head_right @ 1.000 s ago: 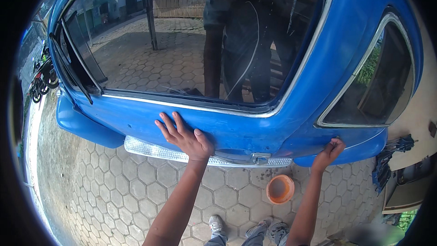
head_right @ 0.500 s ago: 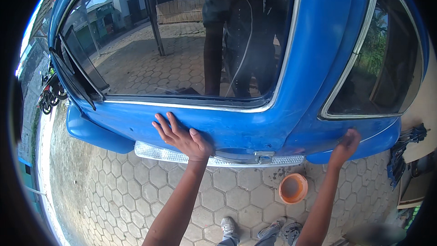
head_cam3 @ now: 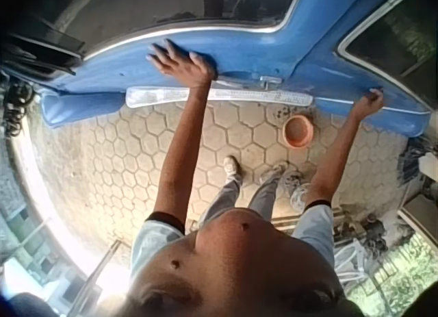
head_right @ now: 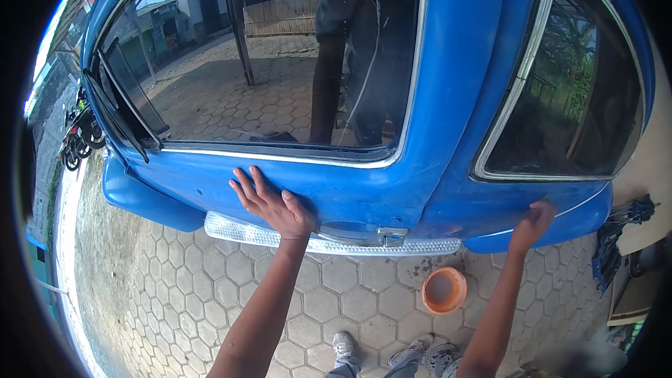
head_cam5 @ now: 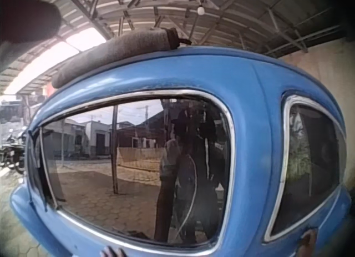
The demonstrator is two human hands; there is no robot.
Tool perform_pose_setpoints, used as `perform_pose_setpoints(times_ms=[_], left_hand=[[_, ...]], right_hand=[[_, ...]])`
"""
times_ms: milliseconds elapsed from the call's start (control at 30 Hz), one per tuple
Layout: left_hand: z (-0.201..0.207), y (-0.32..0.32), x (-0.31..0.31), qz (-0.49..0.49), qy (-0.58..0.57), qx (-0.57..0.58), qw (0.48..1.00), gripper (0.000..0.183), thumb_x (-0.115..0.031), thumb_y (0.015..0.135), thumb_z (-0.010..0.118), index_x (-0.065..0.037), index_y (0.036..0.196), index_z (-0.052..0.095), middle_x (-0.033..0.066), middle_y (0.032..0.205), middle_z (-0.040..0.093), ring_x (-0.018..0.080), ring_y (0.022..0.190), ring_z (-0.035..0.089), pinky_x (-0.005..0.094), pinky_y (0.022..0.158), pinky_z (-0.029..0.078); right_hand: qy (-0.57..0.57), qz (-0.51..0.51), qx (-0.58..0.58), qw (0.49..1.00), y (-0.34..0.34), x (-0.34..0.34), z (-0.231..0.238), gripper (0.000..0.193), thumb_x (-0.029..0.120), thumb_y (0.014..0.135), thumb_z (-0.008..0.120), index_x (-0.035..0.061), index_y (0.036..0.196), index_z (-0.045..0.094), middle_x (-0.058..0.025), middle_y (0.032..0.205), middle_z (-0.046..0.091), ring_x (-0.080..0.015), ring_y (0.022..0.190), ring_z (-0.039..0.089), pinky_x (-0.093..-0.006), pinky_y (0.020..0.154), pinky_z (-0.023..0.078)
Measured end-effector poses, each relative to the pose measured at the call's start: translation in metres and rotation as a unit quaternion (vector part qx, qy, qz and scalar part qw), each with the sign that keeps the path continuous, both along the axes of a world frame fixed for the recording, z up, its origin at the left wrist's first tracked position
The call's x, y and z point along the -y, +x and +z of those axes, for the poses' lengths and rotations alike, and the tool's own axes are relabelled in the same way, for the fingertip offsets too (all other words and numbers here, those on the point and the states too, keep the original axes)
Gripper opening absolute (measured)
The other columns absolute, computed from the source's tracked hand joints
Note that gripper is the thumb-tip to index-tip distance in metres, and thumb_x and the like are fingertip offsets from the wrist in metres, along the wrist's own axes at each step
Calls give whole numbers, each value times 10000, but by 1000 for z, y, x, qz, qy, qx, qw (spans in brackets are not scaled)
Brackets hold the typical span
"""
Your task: The person sands the exterior panels of a car using sandpaper, dipping the sandpaper into a bucket of water and sanding various areas across the vehicle's body.
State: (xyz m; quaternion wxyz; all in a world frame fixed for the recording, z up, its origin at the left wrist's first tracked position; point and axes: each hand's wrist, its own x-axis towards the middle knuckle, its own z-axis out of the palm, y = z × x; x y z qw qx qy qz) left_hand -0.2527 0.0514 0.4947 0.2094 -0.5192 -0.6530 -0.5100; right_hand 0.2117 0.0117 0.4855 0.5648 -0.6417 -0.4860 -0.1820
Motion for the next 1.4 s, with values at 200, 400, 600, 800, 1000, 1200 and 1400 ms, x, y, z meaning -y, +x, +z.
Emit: perform_pose_setpoints(times_ms=[200,400,600,800,1000,1200,1400], left_hand=[[1,-9,0,13,-3,-22,1000,658,-446,1004,246,-35,1514,303,262,1578,230,493,1454,151,596,1154,109],[-3,-6,2,2,2,-22,1000,657,-428,993,276,-35,1519,302,257,1589,212,500,1461,132,599,1156,111],[-3,-1,2,20,-1,-30,999,677,-483,1014,232,-33,1515,295,220,1593,219,457,1463,150,574,1164,108],[6,-3,4,14,-13,-25,999,658,-447,1013,243,-45,1534,267,247,1601,176,482,1468,116,596,1162,101],[22,94,37,-47,-116,144,982,670,-441,1036,238,-33,1562,157,234,1623,34,413,1491,73,559,1183,64],[18,150,36,-26,-111,142,983,739,-521,1030,218,-39,1571,76,261,1616,-27,432,1498,2,574,1174,37],[10,168,31,-14,-105,134,985,777,-563,1024,192,-20,1567,75,268,1616,-8,427,1500,22,575,1173,51]], right_hand=[[-52,156,-17,986,-124,-1,17,201,-160,756,448,28,778,516,-90,930,428,-219,848,487,-305,775,405],[-112,234,172,950,-120,13,7,167,-125,692,530,25,756,563,-124,949,454,-271,793,517,-368,707,440],[-188,190,156,951,-29,18,3,143,-118,705,532,13,762,539,-129,979,453,-281,840,523,-369,767,456],[-42,74,-8,996,-33,0,11,196,-169,679,423,-10,780,476,-135,1018,391,-280,924,493,-345,820,427],[-115,238,143,954,-130,14,19,212,-121,685,536,80,743,575,-114,949,473,-297,872,524,-384,759,427],[-95,302,225,921,-60,8,11,184,-109,677,543,64,733,570,-112,976,503,-296,867,521,-391,747,431],[-28,92,-22,995,48,6,5,180,-158,717,448,3,766,513,-112,967,413,-264,863,479,-300,780,410]])
